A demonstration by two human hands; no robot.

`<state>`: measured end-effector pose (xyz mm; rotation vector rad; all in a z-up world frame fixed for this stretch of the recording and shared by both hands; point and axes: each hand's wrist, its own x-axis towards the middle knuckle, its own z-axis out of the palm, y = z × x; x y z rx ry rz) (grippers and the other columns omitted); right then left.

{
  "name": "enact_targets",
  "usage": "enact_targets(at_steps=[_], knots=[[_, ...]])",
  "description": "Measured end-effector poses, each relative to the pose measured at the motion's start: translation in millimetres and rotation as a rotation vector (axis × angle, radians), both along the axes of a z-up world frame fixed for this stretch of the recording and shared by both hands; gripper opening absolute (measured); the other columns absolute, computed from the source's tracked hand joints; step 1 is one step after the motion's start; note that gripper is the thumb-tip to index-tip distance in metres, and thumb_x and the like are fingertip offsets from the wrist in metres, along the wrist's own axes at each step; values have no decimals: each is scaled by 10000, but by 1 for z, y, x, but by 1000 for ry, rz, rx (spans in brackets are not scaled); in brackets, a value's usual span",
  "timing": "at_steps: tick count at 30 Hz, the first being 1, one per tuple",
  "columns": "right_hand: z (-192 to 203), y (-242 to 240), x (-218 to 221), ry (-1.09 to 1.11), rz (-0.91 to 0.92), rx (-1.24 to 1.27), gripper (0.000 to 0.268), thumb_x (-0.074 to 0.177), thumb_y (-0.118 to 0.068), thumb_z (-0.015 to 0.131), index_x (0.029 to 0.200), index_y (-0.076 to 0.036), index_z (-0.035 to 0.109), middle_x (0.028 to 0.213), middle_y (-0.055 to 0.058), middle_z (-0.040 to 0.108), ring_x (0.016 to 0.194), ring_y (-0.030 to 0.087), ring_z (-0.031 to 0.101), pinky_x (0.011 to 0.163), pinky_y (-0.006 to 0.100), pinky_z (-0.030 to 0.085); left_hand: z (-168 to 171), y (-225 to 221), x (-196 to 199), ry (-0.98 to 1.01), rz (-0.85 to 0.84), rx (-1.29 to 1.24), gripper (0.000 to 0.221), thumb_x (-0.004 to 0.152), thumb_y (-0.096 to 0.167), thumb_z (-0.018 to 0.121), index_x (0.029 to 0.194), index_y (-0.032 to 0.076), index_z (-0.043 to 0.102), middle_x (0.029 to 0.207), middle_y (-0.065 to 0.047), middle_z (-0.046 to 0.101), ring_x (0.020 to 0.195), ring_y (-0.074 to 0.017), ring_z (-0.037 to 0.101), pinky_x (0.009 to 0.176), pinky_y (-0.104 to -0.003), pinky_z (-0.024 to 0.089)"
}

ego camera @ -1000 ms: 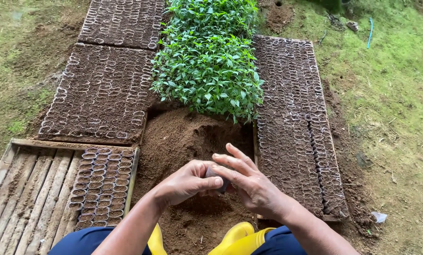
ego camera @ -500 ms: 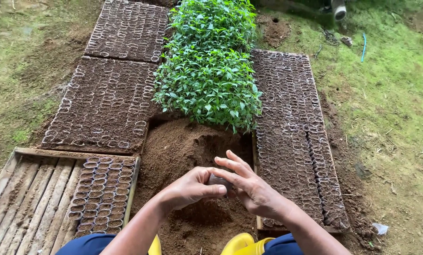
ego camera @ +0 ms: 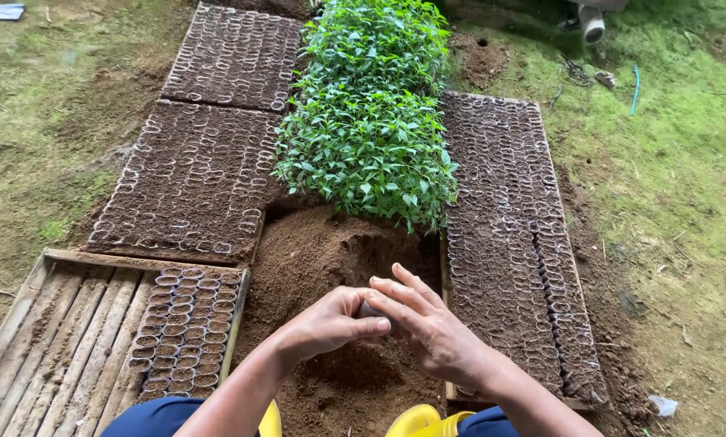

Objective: Filling small plastic seedling cups with soil and arranging them in a tray.

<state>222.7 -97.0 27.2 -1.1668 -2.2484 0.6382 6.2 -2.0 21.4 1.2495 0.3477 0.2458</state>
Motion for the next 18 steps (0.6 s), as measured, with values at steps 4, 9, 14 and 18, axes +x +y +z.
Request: enact_targets(at_steps=[4,9,14,18], knots=[[2,14,9,101,-64,-18,722,862,61,434,1557,-108,342,1671,176,256,1575,369,191,1269,533,190,26,11,-3,187,133,270,239,890,167,739,1126,131,721,1005,7,765,873,-81,670,780,-242,539],[19,21,38,326,-142,-76,696,905,72,442,1566,-132,362,1659,194,226,1494,431,264,1109,661,331,61,31,-67,314,411,614,300,845,144,798,1133,77,744,1034,-151,740,979,-314,708,917,-434,572],[25,16,57,256,-426,-237,628,945,56,420,1556,8,284,1627,169,356,1395,347,482,1150,428,394,36,32,-198,693,723,792,296,785,245,802,1078,241,759,1010,59,810,938,-58,745,875,-224,524],[66,10,21,52,-737,-385,604,966,-20,529,1556,-117,444,1386,171,617,1360,227,529,1188,367,324,-73,-3,-302,986,1013,650,364,721,330,831,1058,222,743,1044,4,777,928,-170,720,831,-337,512]])
